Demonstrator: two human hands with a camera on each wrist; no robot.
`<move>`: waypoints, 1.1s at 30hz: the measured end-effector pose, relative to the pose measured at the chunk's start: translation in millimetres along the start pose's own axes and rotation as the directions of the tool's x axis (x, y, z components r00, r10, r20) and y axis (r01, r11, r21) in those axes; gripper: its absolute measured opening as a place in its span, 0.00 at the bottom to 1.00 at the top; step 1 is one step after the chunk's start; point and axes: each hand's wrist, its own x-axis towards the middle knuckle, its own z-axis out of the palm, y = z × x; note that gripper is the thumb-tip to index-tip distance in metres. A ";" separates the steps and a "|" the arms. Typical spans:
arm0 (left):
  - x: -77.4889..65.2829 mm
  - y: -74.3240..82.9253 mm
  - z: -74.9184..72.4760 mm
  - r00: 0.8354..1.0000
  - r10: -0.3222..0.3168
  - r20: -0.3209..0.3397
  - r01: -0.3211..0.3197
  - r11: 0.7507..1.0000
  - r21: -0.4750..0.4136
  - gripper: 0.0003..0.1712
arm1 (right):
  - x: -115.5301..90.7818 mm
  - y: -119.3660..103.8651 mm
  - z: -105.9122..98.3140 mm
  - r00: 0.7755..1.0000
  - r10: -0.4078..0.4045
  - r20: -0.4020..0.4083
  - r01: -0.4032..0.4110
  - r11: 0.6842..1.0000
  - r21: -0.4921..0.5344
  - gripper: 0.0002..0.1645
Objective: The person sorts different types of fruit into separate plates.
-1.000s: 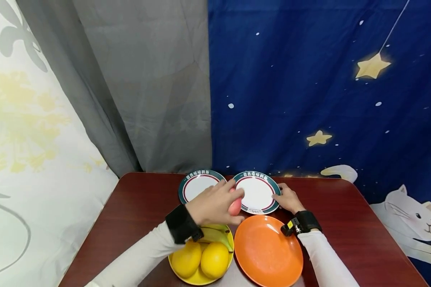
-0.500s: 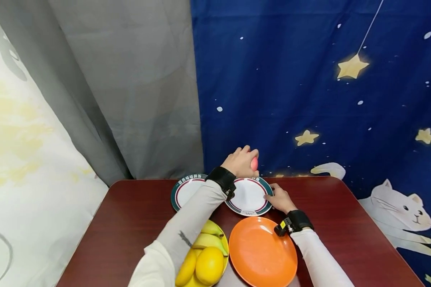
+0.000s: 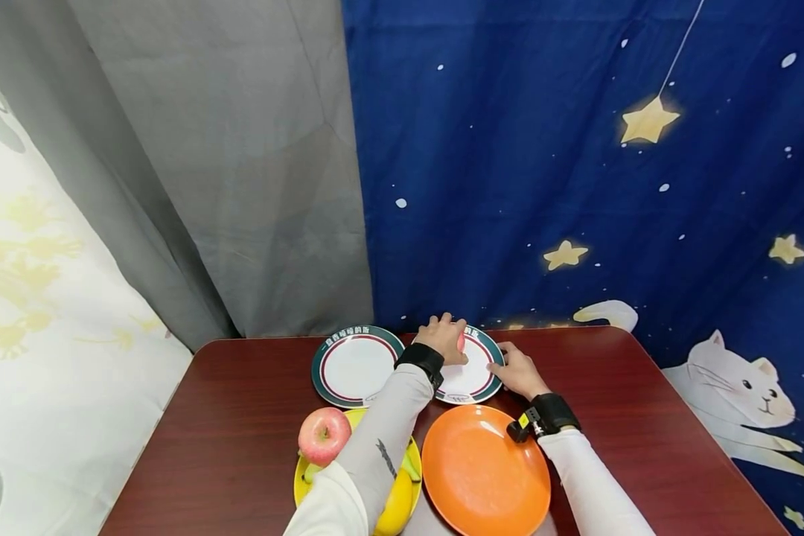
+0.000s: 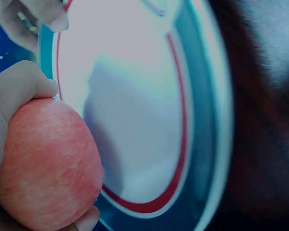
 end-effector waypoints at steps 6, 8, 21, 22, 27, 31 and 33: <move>-0.8 -0.8 10.2 1.000 -0.012 0.006 0.011 0.999 0.046 0.44 | -0.4 -2.0 0.3 1.000 -0.005 -0.001 0.005 1.000 -0.005 0.35; -1.7 -0.9 11.1 1.000 -0.009 -0.004 0.010 0.999 0.053 0.43 | -1.1 -3.0 -0.1 1.000 -0.004 -0.002 0.004 1.000 -0.008 0.34; -2.4 -1.5 -14.3 1.000 0.024 -0.012 -0.023 0.994 0.107 0.47 | -1.3 -0.2 -0.1 1.000 0.000 0.001 0.000 1.000 0.001 0.35; -3.3 -2.5 -23.0 0.999 0.043 -0.024 -0.040 0.993 0.111 0.46 | -0.9 0.2 0.2 1.000 0.001 0.004 -0.001 1.000 0.002 0.35; -22.2 -15.3 -80.8 0.982 0.165 -0.096 -0.149 0.977 0.154 0.42 | 1.6 -0.3 0.4 1.000 -0.007 0.014 0.007 1.000 -0.007 0.35; -58.6 -30.7 -126.3 0.958 0.235 -0.164 -0.207 0.963 0.173 0.41 | 2.6 -0.3 -1.2 1.000 -0.001 0.020 0.001 1.000 -0.011 0.36; -81.0 -40.9 -140.3 0.939 0.270 -0.215 -0.236 0.957 0.172 0.41 | 1.3 0.5 -0.9 1.000 0.008 0.024 -0.008 1.000 -0.011 0.36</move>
